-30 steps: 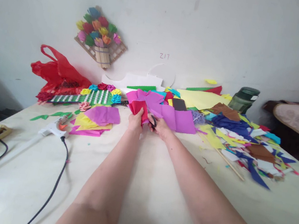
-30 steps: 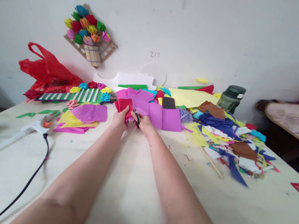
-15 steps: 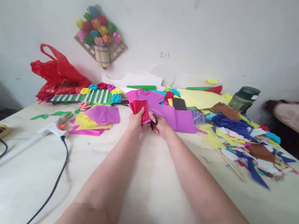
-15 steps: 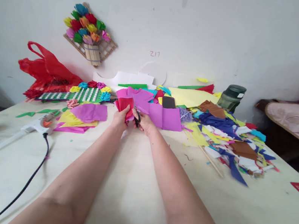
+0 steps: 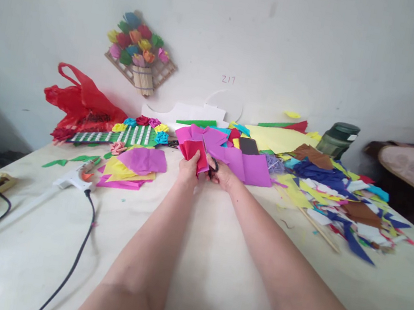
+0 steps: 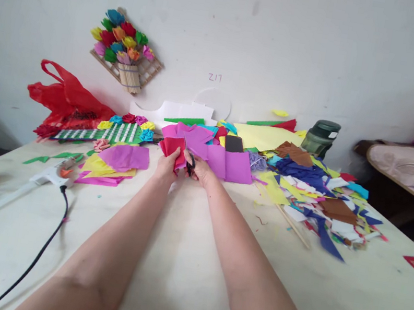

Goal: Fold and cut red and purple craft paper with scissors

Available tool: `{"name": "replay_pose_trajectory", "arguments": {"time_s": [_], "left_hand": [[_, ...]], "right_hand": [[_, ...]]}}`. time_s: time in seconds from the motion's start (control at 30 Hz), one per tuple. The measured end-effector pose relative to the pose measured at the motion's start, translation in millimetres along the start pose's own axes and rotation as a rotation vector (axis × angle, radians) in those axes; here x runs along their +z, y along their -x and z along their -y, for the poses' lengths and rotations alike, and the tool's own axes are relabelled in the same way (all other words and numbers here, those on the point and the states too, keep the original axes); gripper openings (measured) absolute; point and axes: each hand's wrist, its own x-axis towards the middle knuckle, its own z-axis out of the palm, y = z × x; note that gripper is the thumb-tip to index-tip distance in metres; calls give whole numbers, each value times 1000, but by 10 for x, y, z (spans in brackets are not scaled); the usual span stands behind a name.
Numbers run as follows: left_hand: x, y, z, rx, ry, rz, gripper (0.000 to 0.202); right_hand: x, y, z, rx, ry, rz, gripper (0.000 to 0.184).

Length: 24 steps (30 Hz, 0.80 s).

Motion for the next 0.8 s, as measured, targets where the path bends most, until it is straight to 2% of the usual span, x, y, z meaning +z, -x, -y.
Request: {"name": "replay_pose_trajectory", "arguments": {"time_s": [0.17, 0.8], "left_hand": [[10, 22, -14, -1, 5, -11, 8], [4, -14, 20, -2, 26, 17, 11]], "right_hand": [[9, -16, -31, 19, -34, -74, 39], [54, 20, -27, 30, -34, -188, 31]]}}
